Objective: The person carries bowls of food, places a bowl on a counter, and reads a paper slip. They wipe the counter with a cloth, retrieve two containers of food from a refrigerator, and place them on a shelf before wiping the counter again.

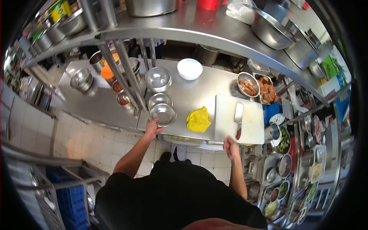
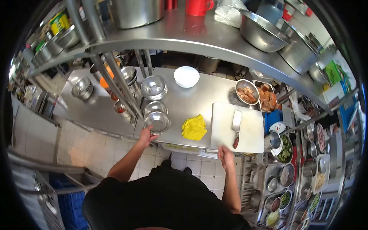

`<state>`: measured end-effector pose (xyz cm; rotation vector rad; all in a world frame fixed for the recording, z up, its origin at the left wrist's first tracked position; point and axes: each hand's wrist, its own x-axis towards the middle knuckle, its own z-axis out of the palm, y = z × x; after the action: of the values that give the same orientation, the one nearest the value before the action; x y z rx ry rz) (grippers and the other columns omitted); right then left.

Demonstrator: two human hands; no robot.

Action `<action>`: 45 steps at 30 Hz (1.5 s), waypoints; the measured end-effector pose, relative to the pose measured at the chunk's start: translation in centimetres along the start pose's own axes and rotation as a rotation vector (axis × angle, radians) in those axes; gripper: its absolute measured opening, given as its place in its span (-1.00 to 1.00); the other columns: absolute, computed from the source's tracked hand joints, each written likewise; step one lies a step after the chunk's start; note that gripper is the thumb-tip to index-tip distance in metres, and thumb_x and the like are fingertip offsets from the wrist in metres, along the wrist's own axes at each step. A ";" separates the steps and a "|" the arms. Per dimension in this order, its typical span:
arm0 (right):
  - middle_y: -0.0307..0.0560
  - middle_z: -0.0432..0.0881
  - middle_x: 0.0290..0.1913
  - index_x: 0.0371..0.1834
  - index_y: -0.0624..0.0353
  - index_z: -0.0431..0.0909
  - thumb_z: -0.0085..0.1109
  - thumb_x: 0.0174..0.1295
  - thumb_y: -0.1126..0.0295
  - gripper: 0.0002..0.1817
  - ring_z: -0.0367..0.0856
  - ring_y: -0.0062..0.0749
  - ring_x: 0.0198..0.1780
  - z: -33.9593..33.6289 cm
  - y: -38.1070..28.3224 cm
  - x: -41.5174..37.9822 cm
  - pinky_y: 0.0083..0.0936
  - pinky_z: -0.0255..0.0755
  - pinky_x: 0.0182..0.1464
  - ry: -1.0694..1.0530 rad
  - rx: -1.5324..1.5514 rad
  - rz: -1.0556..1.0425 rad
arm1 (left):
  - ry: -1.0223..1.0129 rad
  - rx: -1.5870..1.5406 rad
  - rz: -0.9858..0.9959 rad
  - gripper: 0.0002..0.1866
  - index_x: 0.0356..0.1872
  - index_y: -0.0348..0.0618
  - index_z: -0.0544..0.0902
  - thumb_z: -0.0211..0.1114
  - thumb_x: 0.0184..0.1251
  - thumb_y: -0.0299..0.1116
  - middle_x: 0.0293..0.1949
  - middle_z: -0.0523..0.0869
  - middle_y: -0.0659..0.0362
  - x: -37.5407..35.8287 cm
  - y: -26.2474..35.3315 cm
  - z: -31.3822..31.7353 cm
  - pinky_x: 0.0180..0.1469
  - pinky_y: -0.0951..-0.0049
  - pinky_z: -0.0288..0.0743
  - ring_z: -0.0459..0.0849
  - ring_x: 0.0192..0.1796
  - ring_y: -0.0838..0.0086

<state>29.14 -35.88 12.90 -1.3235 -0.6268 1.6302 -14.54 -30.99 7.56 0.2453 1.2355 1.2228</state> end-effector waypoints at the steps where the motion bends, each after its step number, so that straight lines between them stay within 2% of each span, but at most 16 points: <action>1: -0.25 0.44 -0.58 -0.38 0.15 0.45 -0.17 0.36 0.30 -0.75 0.36 -0.50 -0.61 -4.1 4.8 -0.6 -0.58 0.28 -0.52 0.138 0.067 0.134 | 0.010 -0.065 -0.011 -0.43 0.18 -0.28 0.20 0.07 0.35 -0.06 -0.02 0.51 -0.11 1.5 0.0 0.0 -0.29 0.22 0.68 0.67 -0.18 0.13; 5: -0.29 0.25 -0.67 -0.62 0.06 0.31 -0.12 0.31 0.33 -0.70 0.23 -0.47 -0.67 -17.1 24.3 -10.0 -0.50 0.24 -0.61 0.292 0.363 0.432 | -0.197 0.168 -0.145 -0.18 0.20 -0.22 0.18 -0.10 0.25 0.36 0.00 0.54 -0.04 0.2 -1.3 2.3 -0.22 0.10 0.59 0.67 -0.21 0.14; 6: -0.27 0.26 -0.64 -0.44 0.23 0.45 -0.03 0.22 0.44 -0.87 0.19 -0.45 -0.69 -16.0 25.6 -13.5 -0.49 0.24 -0.61 0.474 0.416 0.436 | -0.226 0.277 -0.184 -0.26 0.14 -0.21 0.26 -0.05 0.28 0.30 -0.05 0.57 -0.01 -1.5 -2.4 3.2 -0.29 0.16 0.59 0.67 -0.25 0.21; 11: -0.04 0.50 -0.38 0.24 0.41 0.27 -0.11 0.15 0.61 -0.49 0.52 -0.35 -0.52 -5.0 22.9 -21.5 -0.42 0.49 -0.42 0.591 -0.048 0.170 | -0.780 0.677 -0.580 -0.47 0.02 -0.22 0.40 -0.04 0.39 0.10 -0.16 0.65 0.01 -5.9 -9.1 4.9 -0.29 0.40 0.60 0.69 -0.33 0.34; 17: 0.10 0.60 -0.13 0.08 0.15 0.45 0.21 0.12 0.39 -0.58 0.58 -0.09 -0.09 12.3 8.1 -25.9 -0.28 0.45 -0.02 0.795 -0.849 -0.352 | -1.244 0.856 -0.995 -0.34 0.00 -0.18 0.39 -0.22 0.36 0.28 -0.19 0.66 0.06 -15.8 -12.2 13.0 -0.34 0.40 0.58 0.69 -0.30 0.35; 20: 0.06 0.57 -0.02 -0.03 0.12 0.52 0.24 0.09 0.24 -0.62 0.45 0.01 0.09 13.3 9.2 -29.0 -0.20 0.32 0.15 0.773 -1.087 -0.356 | -1.477 0.876 -1.198 -0.30 -0.03 -0.18 0.44 -0.31 0.36 0.31 -0.33 0.65 0.12 -21.8 -14.1 14.8 -0.44 0.44 0.50 0.65 -0.39 0.43; 25: 0.04 0.49 0.11 -0.10 0.10 0.57 0.24 0.12 0.20 -0.67 0.41 -0.07 0.15 11.6 17.8 -37.4 -0.27 0.29 0.18 1.300 -0.896 -0.467 | -1.465 1.047 -1.213 -0.69 -0.27 -0.09 0.49 0.03 0.41 -0.04 -0.60 0.43 0.30 -26.7 -23.4 14.3 -0.72 0.61 0.08 0.29 -0.71 0.63; 28: 0.06 0.59 -0.04 -0.11 0.15 0.58 0.23 0.12 0.16 -0.65 0.54 -0.12 0.02 7.4 29.8 -44.4 -0.31 0.40 0.07 1.349 -0.506 -0.258 | -1.614 1.295 -0.782 -0.71 -0.20 -0.07 0.50 -0.01 0.43 -0.07 -0.59 0.43 0.31 -30.0 -28.9 12.6 -0.68 0.62 0.12 0.31 -0.67 0.65; 32: 0.14 0.59 -0.02 -0.15 0.16 0.61 -0.04 0.15 0.09 -0.58 0.56 -0.01 0.02 7.0 58.8 -55.6 -0.18 0.44 0.02 1.545 -0.203 0.506 | -2.118 1.679 0.661 -0.72 -0.23 -0.16 0.57 0.03 0.32 -0.17 -0.35 0.66 -0.03 -24.4 -40.1 8.9 -0.27 0.22 0.50 0.63 -0.32 0.10; 34: 0.13 0.51 0.12 -0.02 0.17 0.58 -0.08 0.16 0.17 -0.57 0.47 -0.01 0.16 12.7 72.3 -62.7 -0.26 0.37 0.16 1.448 0.113 0.940 | -2.123 2.091 0.980 -0.63 -0.27 -0.22 0.64 0.02 0.25 -0.13 -0.26 0.67 -0.10 -19.3 -41.5 6.6 -0.08 0.19 0.50 0.63 -0.16 0.00; 36: 0.12 0.47 0.18 0.03 0.17 0.56 -0.04 0.12 0.24 -0.57 0.44 -0.11 0.22 20.4 73.1 -70.1 -0.36 0.35 0.19 1.543 0.598 1.131 | -1.958 2.562 0.357 -0.65 -0.41 -0.20 0.66 0.11 0.13 -0.09 -0.39 0.67 -0.15 -16.4 -41.4 4.7 -0.15 0.16 0.51 0.66 -0.23 0.00; 39: 0.07 0.54 0.10 -0.02 0.12 0.59 -0.09 0.14 0.20 -0.58 0.50 -0.13 0.16 23.5 81.5 -76.7 -0.37 0.38 0.16 1.383 0.678 1.150 | -2.815 2.064 1.012 -0.64 -0.62 -0.21 0.62 0.15 0.09 -0.10 -0.55 0.63 -0.09 -16.7 -40.3 0.1 -0.25 0.30 0.52 0.65 -0.43 0.17; 41: 0.06 0.59 0.03 -0.04 0.12 0.61 -0.12 0.15 0.17 -0.57 0.55 -0.13 0.09 22.0 82.5 -81.4 -0.35 0.40 0.13 1.330 0.647 1.096 | -2.792 2.274 0.805 -0.69 -0.56 -0.23 0.63 0.16 0.07 -0.15 -0.50 0.65 -0.08 -19.2 -40.9 -2.3 -0.22 0.29 0.52 0.66 -0.38 0.17; 43: 0.19 0.65 -0.28 -0.32 0.27 0.63 -0.02 0.09 0.11 -0.58 0.65 -0.04 -0.20 15.9 84.8 -84.2 -0.20 0.50 -0.17 1.674 0.646 0.942 | -2.702 2.455 0.676 -0.72 -0.51 -0.25 0.63 0.17 0.04 -0.20 -0.44 0.66 -0.08 -22.8 -44.0 -3.2 -0.19 0.28 0.51 0.66 -0.32 0.18; 44: 0.07 0.67 -0.22 -0.33 0.14 0.66 -0.01 0.09 0.18 -0.68 0.64 -0.05 -0.16 11.9 82.9 -84.5 -0.21 0.49 -0.11 1.952 0.455 0.936 | -2.671 2.504 0.635 -0.73 -0.48 -0.26 0.63 0.18 0.03 -0.22 -0.42 0.67 -0.08 -25.0 -46.2 -3.3 -0.17 0.27 0.51 0.66 -0.30 0.18; 45: 0.09 0.67 -0.31 -0.35 0.19 0.67 0.11 0.09 0.15 -0.68 0.64 -0.22 -0.23 7.4 80.0 -86.9 -0.29 0.46 -0.20 1.823 -0.059 0.797 | -2.632 2.542 0.599 -0.74 -0.45 -0.27 0.64 0.19 0.02 -0.25 -0.39 0.67 -0.07 -27.3 -49.1 -3.2 -0.15 0.27 0.51 0.66 -0.27 0.18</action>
<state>-4.00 -147.23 -9.69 -2.4972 1.0489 0.2635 15.17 -74.01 -13.18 -2.7017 0.8063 1.5454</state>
